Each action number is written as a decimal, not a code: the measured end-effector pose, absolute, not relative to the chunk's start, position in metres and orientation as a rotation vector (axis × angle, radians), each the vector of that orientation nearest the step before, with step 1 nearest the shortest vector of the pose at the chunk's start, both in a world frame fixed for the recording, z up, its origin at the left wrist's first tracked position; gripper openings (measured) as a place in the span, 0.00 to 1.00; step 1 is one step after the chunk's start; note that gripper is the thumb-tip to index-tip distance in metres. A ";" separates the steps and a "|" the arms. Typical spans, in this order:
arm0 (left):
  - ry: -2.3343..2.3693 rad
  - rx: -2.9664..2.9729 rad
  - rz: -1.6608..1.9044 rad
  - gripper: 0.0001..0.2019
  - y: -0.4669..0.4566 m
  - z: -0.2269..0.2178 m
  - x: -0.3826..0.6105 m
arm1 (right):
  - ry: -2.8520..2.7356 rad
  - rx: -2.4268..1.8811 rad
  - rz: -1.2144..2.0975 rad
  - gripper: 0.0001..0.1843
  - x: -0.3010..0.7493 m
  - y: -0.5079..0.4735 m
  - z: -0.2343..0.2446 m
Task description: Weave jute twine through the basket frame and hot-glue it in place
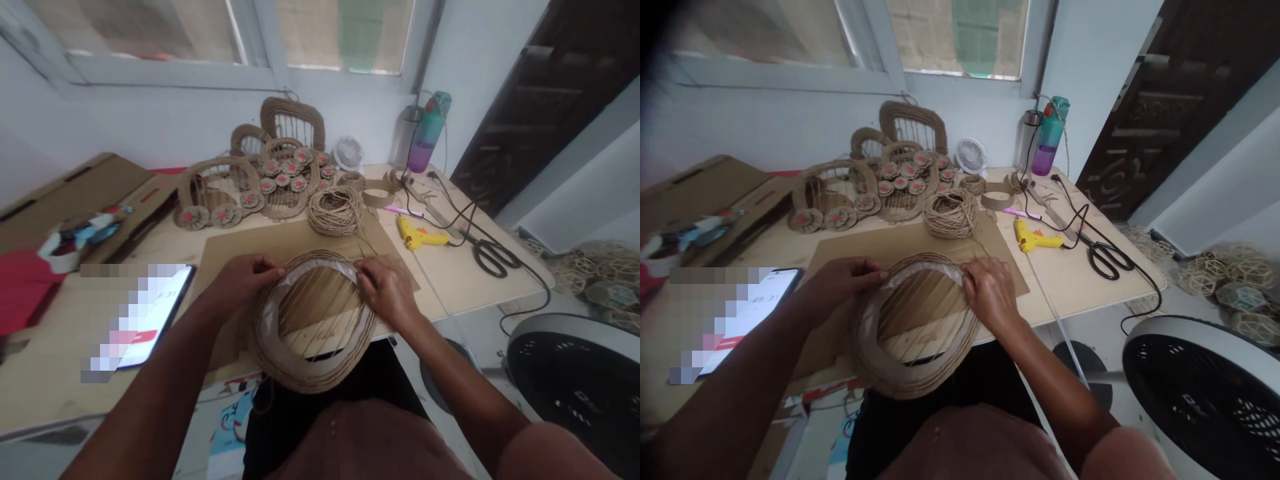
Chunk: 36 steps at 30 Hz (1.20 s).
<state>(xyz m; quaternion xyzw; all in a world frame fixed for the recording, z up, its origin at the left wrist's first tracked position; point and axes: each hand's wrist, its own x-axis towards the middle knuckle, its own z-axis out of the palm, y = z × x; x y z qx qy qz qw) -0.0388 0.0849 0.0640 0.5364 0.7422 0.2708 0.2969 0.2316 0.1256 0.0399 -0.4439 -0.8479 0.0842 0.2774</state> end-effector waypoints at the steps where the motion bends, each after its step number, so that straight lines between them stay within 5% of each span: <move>1: 2.009 1.440 0.706 0.13 0.087 0.063 -0.039 | -2.291 -1.203 0.235 0.10 0.229 0.132 0.041; 6: 2.252 1.640 0.628 0.16 0.086 0.053 -0.030 | -2.423 -1.185 0.208 0.15 0.227 0.136 0.036; 21: 1.757 2.333 0.473 0.29 0.101 0.023 0.014 | -2.550 -1.057 -0.037 0.21 0.226 0.120 0.020; 36: 1.808 1.620 1.063 0.33 0.073 0.038 -0.030 | -2.471 -1.049 0.053 0.22 0.230 0.114 0.025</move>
